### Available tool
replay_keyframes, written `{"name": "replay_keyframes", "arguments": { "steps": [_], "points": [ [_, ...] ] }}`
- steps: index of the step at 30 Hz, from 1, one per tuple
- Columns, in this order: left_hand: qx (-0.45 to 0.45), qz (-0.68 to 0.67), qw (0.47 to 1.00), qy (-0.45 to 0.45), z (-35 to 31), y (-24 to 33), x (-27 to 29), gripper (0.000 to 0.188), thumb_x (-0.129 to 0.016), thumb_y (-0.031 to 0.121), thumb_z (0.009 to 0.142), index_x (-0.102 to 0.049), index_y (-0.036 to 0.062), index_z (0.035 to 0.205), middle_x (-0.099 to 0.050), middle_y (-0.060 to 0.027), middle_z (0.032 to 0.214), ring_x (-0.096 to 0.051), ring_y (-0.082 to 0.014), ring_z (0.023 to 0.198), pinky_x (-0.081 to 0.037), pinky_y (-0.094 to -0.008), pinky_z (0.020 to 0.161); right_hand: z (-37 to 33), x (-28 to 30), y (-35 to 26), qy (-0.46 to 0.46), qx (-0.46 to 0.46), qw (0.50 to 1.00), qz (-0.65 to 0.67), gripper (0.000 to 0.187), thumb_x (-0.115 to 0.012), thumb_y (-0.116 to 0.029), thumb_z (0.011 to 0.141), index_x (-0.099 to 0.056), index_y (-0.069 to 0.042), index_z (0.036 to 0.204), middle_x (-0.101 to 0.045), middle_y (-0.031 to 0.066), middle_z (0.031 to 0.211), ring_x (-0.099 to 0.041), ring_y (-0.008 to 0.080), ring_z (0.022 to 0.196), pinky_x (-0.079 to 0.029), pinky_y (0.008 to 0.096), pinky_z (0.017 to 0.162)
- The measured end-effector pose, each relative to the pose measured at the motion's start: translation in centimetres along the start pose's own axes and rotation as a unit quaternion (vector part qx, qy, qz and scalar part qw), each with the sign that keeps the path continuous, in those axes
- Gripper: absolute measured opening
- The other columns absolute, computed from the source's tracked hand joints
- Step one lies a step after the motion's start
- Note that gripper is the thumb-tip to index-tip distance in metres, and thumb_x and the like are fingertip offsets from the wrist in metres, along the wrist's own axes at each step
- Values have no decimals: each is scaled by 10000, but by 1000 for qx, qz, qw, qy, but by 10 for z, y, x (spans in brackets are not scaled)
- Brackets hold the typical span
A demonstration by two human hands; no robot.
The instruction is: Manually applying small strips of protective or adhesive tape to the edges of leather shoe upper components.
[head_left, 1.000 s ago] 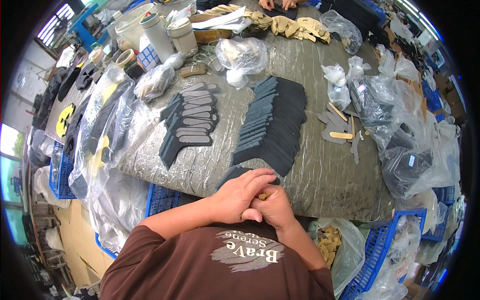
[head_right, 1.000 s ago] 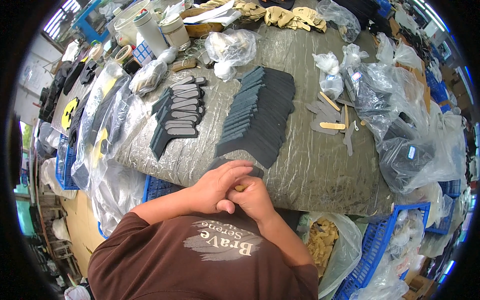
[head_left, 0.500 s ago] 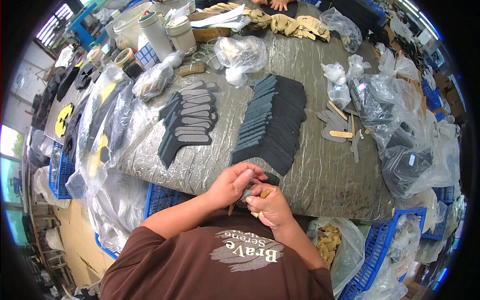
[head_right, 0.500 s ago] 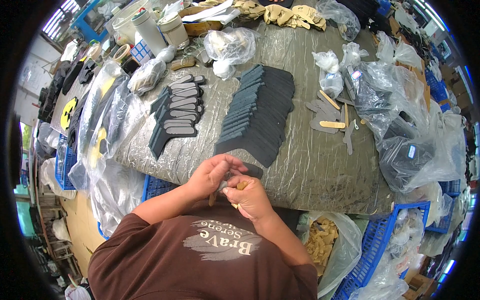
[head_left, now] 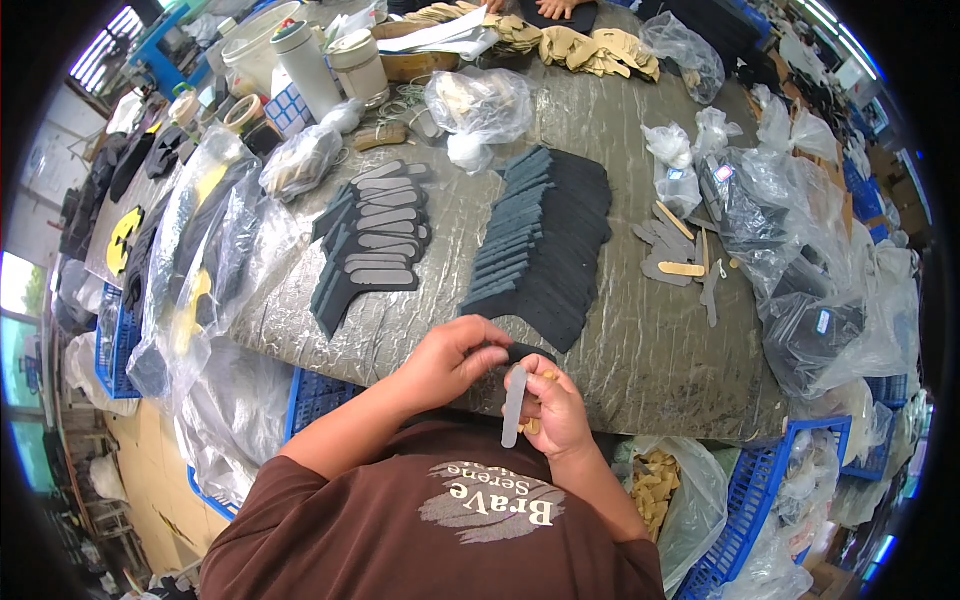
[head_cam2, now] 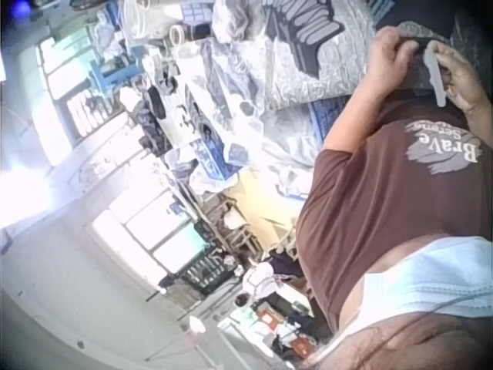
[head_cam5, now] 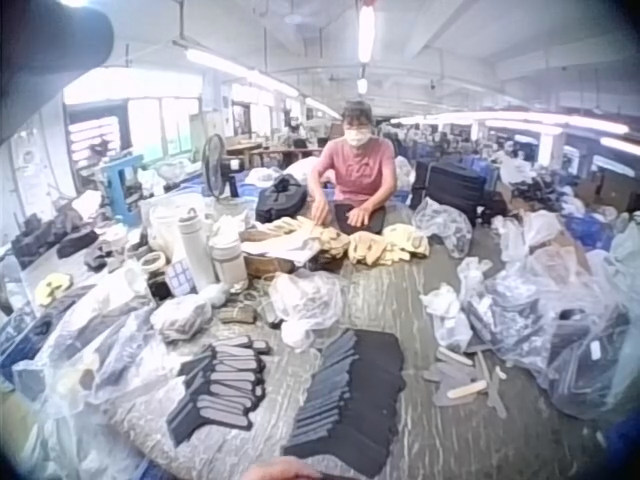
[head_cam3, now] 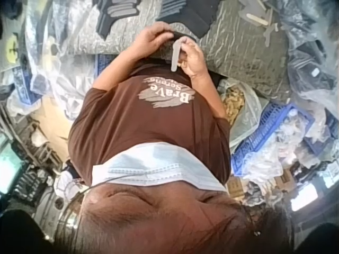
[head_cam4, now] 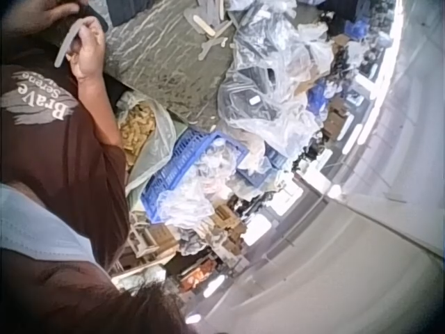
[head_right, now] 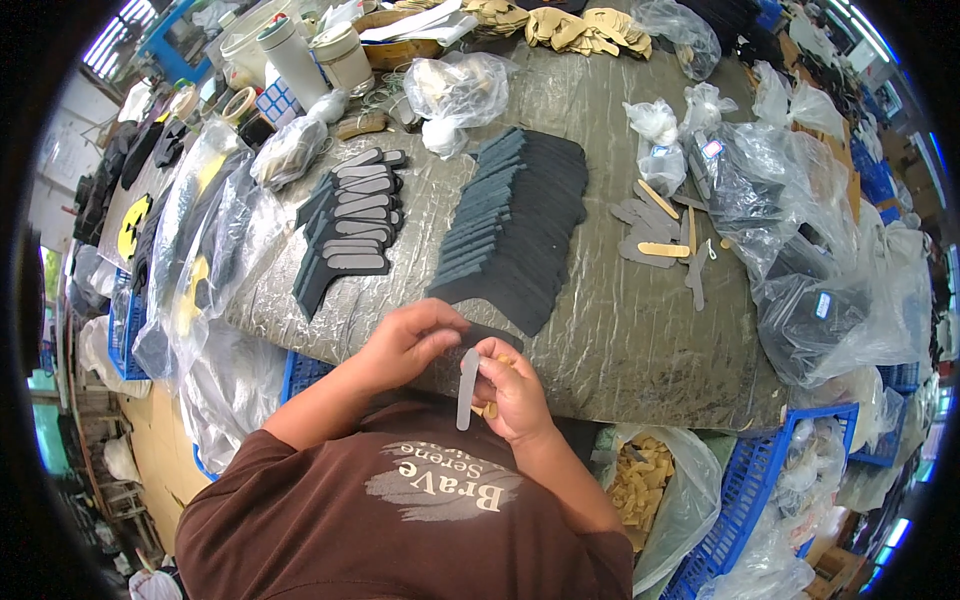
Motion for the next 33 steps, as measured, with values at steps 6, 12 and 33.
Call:
{"name": "replay_keyframes", "arguments": {
  "steps": [6,12,33],
  "points": [
    [-202,106,970,-85,-3,49,-7,171,-735,68,698,-661,55,852,-599,-73,879,-602,-265,796,-493,-345,658,-2,4,0,10,48,996,-71,62,-454,-121,903,-491,-81,931,-559,59,859,-547,132,718,-419,247,545],
    [75,0,991,110,-3,-11,31,80,-704,41,779,-626,30,784,-616,-28,708,-569,-110,604,-441,-241,543,-16,51,-66,97,215,957,172,88,-423,-103,914,-507,-117,897,-528,45,780,-434,108,582,-353,224,495],
    [278,50,959,-4,11,-47,11,122,-702,102,795,-678,-13,826,-621,-24,627,-541,-74,514,-439,-233,488,-37,-21,-54,107,375,435,-811,150,-692,-80,721,-688,-81,871,-626,36,822,-584,206,571,-445,341,506]
  ]
}}
Point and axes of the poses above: each hand's wrist, its own z-axis towards the middle knuckle, its own x-axis out of the back of the hand, y = z × x, the point moved 8 cm from there along z, towards the middle knuckle
